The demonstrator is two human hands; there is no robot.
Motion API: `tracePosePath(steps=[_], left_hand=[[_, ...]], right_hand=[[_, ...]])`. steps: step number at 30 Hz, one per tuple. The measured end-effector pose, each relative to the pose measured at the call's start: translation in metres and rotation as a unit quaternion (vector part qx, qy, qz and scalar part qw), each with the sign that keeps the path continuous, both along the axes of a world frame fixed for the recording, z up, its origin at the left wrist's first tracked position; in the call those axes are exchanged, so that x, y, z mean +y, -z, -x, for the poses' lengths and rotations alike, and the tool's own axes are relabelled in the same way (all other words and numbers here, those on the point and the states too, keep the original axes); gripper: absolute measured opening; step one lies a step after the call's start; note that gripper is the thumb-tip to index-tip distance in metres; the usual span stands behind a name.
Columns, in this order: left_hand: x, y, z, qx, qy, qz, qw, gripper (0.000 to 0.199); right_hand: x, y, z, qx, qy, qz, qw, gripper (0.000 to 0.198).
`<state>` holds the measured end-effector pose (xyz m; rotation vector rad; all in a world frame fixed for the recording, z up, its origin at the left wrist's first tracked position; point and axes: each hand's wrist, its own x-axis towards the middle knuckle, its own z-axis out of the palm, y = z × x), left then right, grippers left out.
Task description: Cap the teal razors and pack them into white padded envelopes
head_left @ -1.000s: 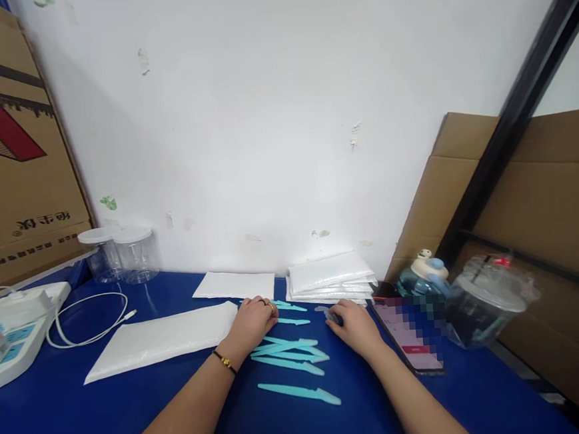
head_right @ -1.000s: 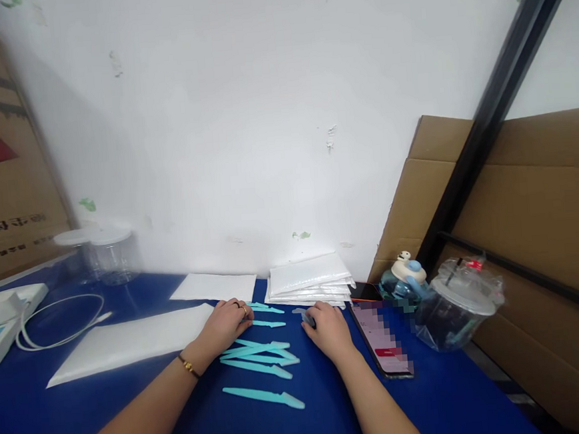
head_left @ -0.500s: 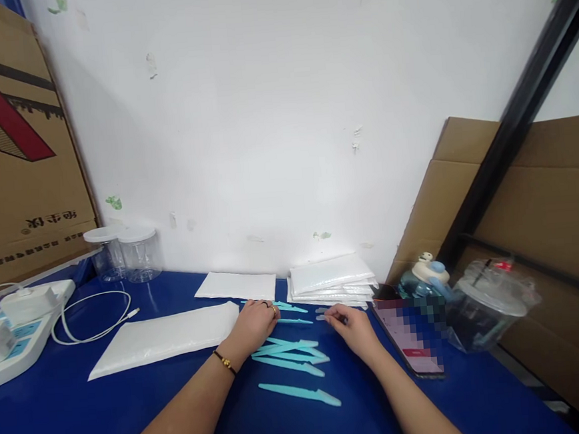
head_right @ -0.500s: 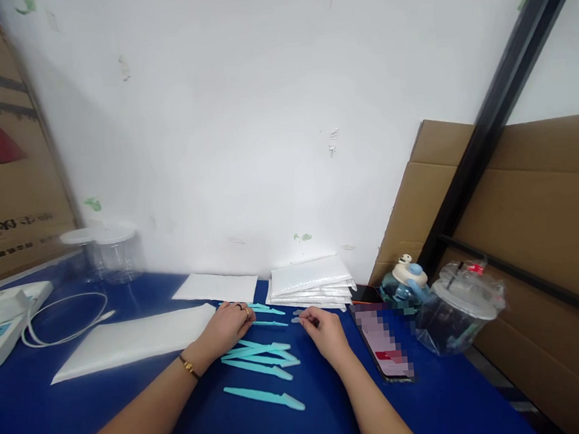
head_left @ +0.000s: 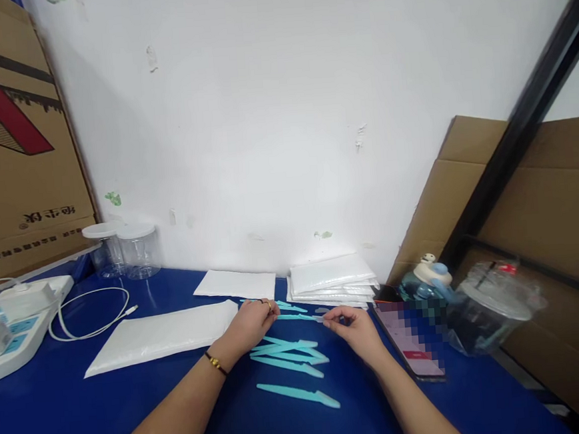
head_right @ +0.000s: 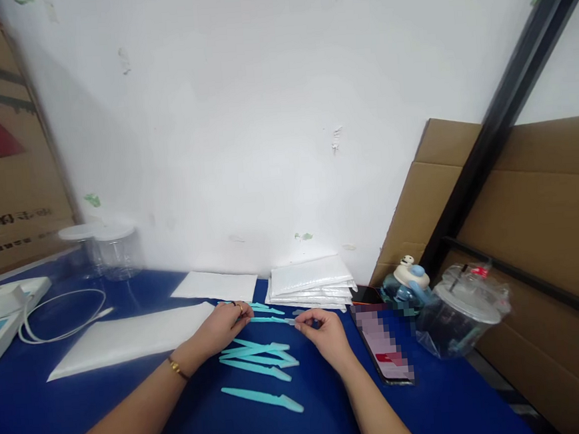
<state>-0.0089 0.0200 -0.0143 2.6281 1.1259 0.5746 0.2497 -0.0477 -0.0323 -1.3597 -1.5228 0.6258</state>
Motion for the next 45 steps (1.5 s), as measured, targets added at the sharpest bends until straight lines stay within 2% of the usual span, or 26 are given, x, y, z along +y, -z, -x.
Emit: tracePosePath(steps=[11,14,16,19,21,23,28,33,35,40,45], left_hand=[[-0.008,-0.001,-0.006,-0.034,0.036,0.050,0.998,0.019],[-0.008,0.003,-0.007,-0.014,0.052,0.059,0.997,0.017],[-0.006,0.006,-0.006,-0.002,0.035,0.042,0.999,0.015],[0.001,0.012,-0.003,0.015,-0.013,-0.012,1.000,0.023],[0.005,0.016,-0.001,0.036,-0.029,-0.045,0.998,0.030],[0.007,0.018,-0.001,0.055,-0.032,-0.064,0.996,0.031],[0.007,0.018,-0.005,0.055,-0.050,-0.066,0.995,0.019],[0.008,0.016,-0.008,0.034,-0.086,0.019,0.995,0.011],[0.008,0.016,-0.009,0.026,-0.092,0.040,0.995,0.011],[0.008,0.014,-0.008,-0.006,-0.081,0.074,0.994,0.010],[0.007,0.011,-0.008,-0.031,-0.068,0.063,0.995,0.011]], right_hand=[[-0.001,0.001,0.012,-0.030,-0.005,-0.002,1.000,0.022],[-0.002,0.001,0.009,-0.048,-0.041,0.019,0.998,0.018],[-0.001,0.002,0.000,-0.074,-0.059,0.033,0.995,0.016],[0.003,0.004,-0.023,-0.140,0.011,0.009,0.990,0.016],[0.005,0.004,-0.039,-0.206,0.079,-0.014,0.975,0.017],[0.006,0.004,-0.049,-0.283,0.113,-0.015,0.952,0.020],[0.007,0.003,-0.047,-0.411,0.084,0.027,0.907,0.018],[0.008,0.004,-0.029,-0.463,0.082,0.005,0.882,0.018],[0.007,0.004,-0.023,-0.442,0.067,-0.010,0.895,0.016],[0.003,0.003,-0.013,-0.275,-0.011,-0.012,0.961,0.021],[0.001,-0.001,-0.005,-0.223,-0.042,-0.018,0.974,0.022]])
